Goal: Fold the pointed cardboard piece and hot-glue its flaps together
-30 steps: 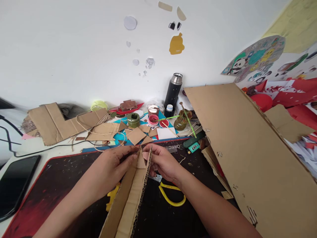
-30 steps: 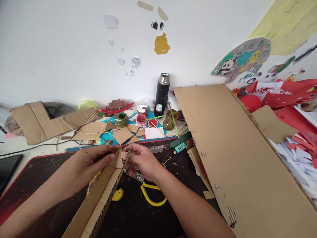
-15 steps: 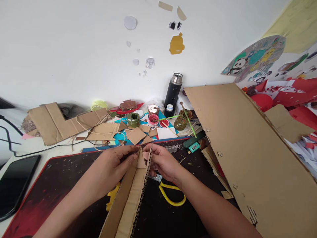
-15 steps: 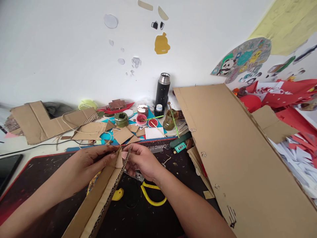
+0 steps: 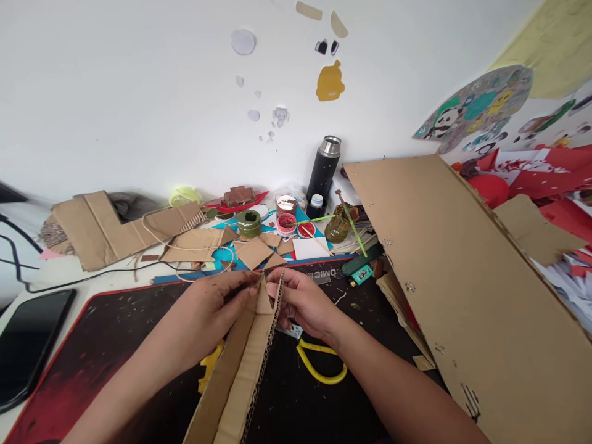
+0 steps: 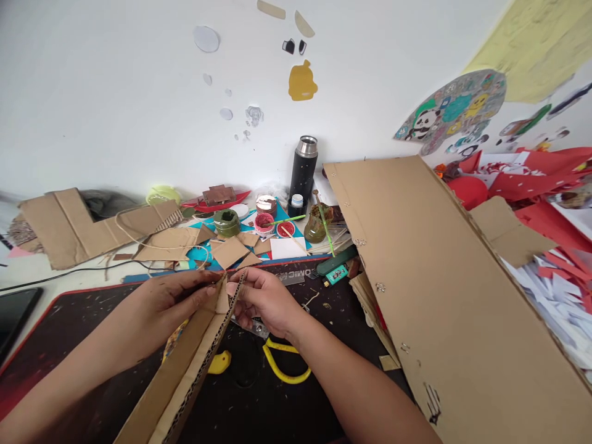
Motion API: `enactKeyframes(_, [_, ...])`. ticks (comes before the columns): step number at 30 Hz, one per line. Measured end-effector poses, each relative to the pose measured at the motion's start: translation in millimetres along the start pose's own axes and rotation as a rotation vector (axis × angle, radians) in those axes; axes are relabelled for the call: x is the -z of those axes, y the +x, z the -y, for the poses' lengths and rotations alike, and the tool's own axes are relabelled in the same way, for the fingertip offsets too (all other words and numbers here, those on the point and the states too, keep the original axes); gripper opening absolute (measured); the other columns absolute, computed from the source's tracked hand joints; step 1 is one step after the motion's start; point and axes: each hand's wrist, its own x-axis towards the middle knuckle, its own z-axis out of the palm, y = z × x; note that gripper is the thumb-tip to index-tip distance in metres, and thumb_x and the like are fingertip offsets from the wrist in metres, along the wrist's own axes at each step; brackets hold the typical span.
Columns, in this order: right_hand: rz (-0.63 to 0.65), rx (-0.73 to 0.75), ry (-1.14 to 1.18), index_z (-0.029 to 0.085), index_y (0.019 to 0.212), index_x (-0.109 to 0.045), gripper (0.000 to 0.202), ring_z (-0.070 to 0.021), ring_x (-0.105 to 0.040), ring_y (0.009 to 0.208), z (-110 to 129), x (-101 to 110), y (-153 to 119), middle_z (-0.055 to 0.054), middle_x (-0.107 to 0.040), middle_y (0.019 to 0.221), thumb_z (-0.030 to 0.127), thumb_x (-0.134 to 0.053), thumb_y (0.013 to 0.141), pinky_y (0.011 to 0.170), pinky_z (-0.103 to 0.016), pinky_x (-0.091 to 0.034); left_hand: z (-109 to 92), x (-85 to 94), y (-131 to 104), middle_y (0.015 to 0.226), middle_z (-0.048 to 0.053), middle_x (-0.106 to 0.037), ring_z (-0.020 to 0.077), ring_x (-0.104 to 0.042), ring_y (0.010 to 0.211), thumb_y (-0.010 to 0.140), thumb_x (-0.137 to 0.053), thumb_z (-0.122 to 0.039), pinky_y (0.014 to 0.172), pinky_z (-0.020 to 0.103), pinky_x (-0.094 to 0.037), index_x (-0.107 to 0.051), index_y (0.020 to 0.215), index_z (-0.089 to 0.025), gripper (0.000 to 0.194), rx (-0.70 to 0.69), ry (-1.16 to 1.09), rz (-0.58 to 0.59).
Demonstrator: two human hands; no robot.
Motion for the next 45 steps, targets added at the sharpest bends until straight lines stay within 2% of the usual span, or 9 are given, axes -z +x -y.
enactKeyframes(29, [0.008, -0.004, 0.011, 0.020, 0.095, -0.063, 0.056, -0.0091, -0.053, 0.042, 0.3, -0.2, 0.1, 0.007, -0.064, 0.061, 0.055, -0.099, 0.069, 0.035, -0.019, -0.043, 2.3, -2.0, 0.9, 0.123, 0.009, -0.085, 0.0351, -0.079, 0.114, 0.099, -0.052, -0.056, 0.104, 0.052, -0.061, -0.084, 0.119, -0.026, 0.049, 0.010, -0.018, 0.012])
enactKeyframes(45, [0.022, 0.000, -0.001, 0.021, 0.096, -0.063, 0.054, -0.0094, -0.053, 0.042, -3.0, 1.5, 1.3, 0.007, -0.064, 0.063, 0.055, -0.097, 0.072, 0.036, -0.019, -0.042, 3.3, -2.9, 0.9, 0.121, 0.008, -0.086, 0.0337, -0.080, 0.110, 0.100, -0.052, -0.055, 0.099, 0.049, -0.063, -0.084, 0.118, -0.027, 0.046, -0.010, -0.015, 0.009])
